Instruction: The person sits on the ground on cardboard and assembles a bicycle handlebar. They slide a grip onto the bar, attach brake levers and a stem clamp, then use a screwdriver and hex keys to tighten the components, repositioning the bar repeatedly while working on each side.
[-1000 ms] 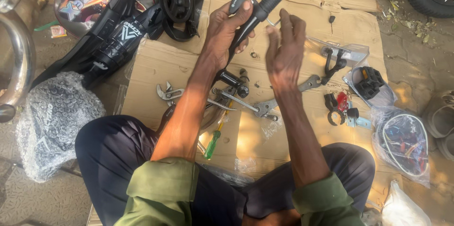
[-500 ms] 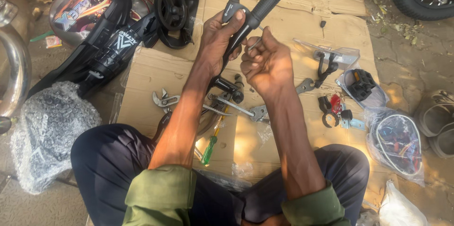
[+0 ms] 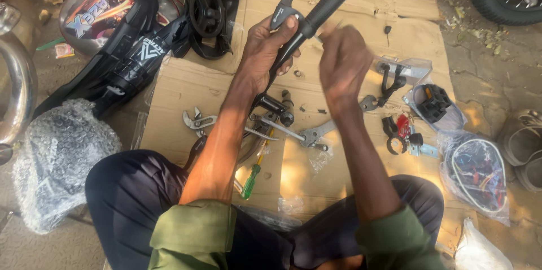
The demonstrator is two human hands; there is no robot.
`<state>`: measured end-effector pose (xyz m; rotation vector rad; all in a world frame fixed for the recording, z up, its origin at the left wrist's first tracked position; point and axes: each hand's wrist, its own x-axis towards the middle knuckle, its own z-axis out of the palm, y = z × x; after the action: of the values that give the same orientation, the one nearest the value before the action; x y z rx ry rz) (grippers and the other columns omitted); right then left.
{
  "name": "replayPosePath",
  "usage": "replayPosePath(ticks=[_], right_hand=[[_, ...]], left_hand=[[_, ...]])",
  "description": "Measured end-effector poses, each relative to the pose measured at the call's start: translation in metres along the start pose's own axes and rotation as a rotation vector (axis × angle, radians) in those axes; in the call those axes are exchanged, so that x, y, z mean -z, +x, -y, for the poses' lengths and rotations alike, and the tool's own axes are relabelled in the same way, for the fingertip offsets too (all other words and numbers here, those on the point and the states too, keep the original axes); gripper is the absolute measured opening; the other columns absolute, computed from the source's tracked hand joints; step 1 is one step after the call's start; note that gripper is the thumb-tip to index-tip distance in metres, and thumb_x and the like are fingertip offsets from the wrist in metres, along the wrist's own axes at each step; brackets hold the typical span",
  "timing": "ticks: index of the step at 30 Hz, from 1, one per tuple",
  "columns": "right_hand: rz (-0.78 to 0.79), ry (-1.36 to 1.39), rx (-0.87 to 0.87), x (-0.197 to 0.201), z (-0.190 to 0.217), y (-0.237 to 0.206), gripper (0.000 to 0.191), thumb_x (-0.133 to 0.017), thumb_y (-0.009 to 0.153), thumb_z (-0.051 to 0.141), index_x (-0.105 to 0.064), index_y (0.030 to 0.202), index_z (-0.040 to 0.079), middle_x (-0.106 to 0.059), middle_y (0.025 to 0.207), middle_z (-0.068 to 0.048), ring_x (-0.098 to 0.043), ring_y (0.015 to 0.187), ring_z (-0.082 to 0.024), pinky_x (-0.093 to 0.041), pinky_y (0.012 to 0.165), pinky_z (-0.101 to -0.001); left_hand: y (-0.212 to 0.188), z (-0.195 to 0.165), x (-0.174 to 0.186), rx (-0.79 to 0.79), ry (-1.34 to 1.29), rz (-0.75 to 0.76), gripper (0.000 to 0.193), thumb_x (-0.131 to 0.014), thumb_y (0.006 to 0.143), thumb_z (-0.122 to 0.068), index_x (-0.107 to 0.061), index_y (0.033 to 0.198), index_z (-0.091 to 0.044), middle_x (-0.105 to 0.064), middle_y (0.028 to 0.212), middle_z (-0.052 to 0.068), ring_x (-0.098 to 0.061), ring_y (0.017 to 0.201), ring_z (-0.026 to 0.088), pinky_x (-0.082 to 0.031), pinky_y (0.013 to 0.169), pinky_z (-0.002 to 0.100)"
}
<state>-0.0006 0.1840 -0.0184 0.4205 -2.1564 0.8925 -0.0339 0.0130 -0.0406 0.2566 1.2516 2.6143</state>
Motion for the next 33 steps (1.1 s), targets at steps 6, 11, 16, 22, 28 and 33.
replayPosePath(ticks=[6, 11, 16, 22, 28, 33], right_hand=[[0.003, 0.776, -1.053, -0.020, -0.023, 0.025, 0.040, -0.060, 0.105, 0.033, -0.065, 0.080, 0.003, -0.061, 0.065, -0.009, -0.051, 0.053, -0.017, -0.042, 0.049, -0.0319], [-0.087, 0.449, -0.696, -0.022, -0.012, -0.009, 0.028, -0.065, 0.105, 0.027, -0.072, 0.099, 0.000, -0.068, 0.076, -0.010, -0.061, 0.067, -0.018, -0.051, 0.062, -0.0314], [0.002, 0.044, -0.159, -0.017, -0.010, -0.036, 0.035, -0.058, 0.117, 0.026, -0.068, 0.121, -0.006, -0.068, 0.098, -0.014, -0.069, 0.084, -0.021, -0.054, 0.077, -0.0336], [0.141, 0.522, -0.926, -0.032, -0.019, -0.029, 0.051, -0.056, 0.111, 0.044, -0.074, 0.088, 0.002, -0.062, 0.063, -0.008, -0.055, 0.052, -0.015, -0.041, 0.047, -0.0313], [0.117, 1.393, -1.222, -0.004, 0.010, -0.020, 0.048, -0.064, 0.101, 0.047, -0.067, 0.098, -0.001, -0.064, 0.077, -0.006, -0.058, 0.064, -0.013, -0.050, 0.057, -0.0261], [0.215, 0.830, -0.650, 0.010, 0.042, -0.015, 0.031, -0.081, 0.087, 0.021, -0.066, 0.105, 0.001, -0.069, 0.091, -0.006, -0.063, 0.076, -0.015, -0.055, 0.070, -0.0279]], left_hand=[[0.003, -0.004, 0.000, 0.009, 0.028, -0.038, 0.041, -0.072, 0.094, -0.040, -0.067, 0.113, -0.003, -0.066, 0.070, 0.008, -0.055, 0.044, 0.009, -0.039, 0.035, 0.024], [0.001, -0.002, 0.001, -0.003, 0.065, -0.022, 0.039, -0.071, 0.096, -0.041, -0.067, 0.109, -0.005, -0.064, 0.068, 0.008, -0.053, 0.042, 0.009, -0.040, 0.036, 0.024], [0.002, 0.003, 0.003, -0.046, 0.078, -0.032, 0.039, -0.069, 0.098, -0.041, -0.068, 0.109, -0.004, -0.065, 0.074, 0.004, -0.059, 0.051, 0.010, -0.043, 0.040, 0.023], [0.000, 0.008, -0.002, -0.048, 0.108, -0.081, 0.038, -0.069, 0.096, -0.042, -0.070, 0.109, -0.005, -0.061, 0.072, -0.001, -0.054, 0.049, 0.006, -0.042, 0.039, 0.023], [-0.003, 0.001, -0.007, -0.086, 0.128, -0.091, 0.039, -0.068, 0.097, -0.042, -0.069, 0.104, -0.003, -0.061, 0.068, -0.001, -0.053, 0.046, 0.007, -0.041, 0.037, 0.023], [-0.006, 0.000, -0.010, -0.124, 0.157, -0.111, 0.040, -0.067, 0.098, -0.042, -0.070, 0.103, -0.003, -0.060, 0.068, -0.001, -0.053, 0.046, 0.007, -0.041, 0.037, 0.023]])
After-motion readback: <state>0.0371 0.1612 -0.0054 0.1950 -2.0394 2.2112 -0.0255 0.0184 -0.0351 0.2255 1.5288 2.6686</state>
